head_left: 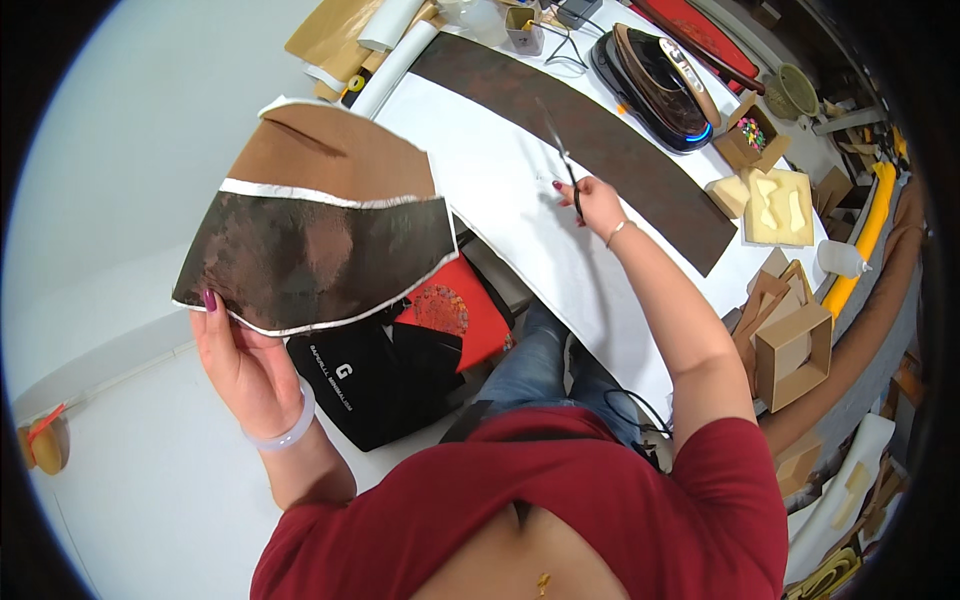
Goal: The person uses scissors to cut a long strip of dark patterned material on a white table. They hold the material with one hand and cut along its length with the other, then lift and reposition the cut piece to continue trimming.
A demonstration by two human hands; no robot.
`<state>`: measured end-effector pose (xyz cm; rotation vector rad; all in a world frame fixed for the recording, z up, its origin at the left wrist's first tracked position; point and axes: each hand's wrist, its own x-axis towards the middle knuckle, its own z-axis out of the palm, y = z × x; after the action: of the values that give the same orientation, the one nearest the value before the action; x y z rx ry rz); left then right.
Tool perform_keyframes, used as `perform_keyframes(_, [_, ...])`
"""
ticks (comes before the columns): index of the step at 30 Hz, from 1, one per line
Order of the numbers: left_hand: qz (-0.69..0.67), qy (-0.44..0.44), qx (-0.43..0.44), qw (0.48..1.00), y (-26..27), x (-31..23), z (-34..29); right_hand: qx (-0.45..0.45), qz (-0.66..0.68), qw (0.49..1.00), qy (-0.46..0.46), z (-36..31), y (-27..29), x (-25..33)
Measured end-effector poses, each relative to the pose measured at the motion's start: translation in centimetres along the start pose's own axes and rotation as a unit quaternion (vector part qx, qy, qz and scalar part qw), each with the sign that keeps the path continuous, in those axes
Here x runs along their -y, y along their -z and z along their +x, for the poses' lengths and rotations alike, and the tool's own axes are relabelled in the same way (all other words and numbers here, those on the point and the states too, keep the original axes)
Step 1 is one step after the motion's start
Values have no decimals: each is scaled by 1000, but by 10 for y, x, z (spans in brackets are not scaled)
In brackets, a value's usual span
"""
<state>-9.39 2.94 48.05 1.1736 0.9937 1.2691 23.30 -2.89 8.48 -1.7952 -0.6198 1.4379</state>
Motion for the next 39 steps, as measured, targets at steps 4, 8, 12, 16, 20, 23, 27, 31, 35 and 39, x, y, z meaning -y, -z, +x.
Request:
perform_keyframes(4, [-63, 27, 5, 998, -1, 4, 5, 112, 179, 977, -9, -33, -47, -2])
perform_keyframes(8, [-122, 44, 21, 991, -3, 2, 3, 137, 322, 937, -17, -34, -70, 18])
perform_keyframes(12, [-138, 55, 64, 987, -6, -1, -1, 107, 398, 911, 1, -23, -73, 45])
perform_keyframes(16, [-151, 57, 53, 986, -6, -1, -7, 95, 334, 938, -3, -35, -68, 67])
perform_keyframes(20, [-144, 41, -2, 989, 3, -1, -8, 77, 313, 947, 15, -85, -47, 66])
perform_keyframes(23, [-193, 65, -15, 979, 18, 7, -7, -19, 280, 960, 6, -131, -17, 57])
perform_keyframes(27, [-388, 257, -31, 884, 41, 49, 15, -115, 223, 967, 49, -204, 34, 43])
perform_keyframes(31, [-390, 334, -10, 858, 48, 137, 44, -217, 173, 959, 57, -276, 68, 33])
perform_keyframes(35, [-418, 430, 13, 800, 26, 253, 69, -295, 188, 935, 50, -343, 81, 24])
perform_keyframes(39, [-350, 540, -16, 765, -7, 351, 61, -378, 115, 919, 5, -401, 83, 11])
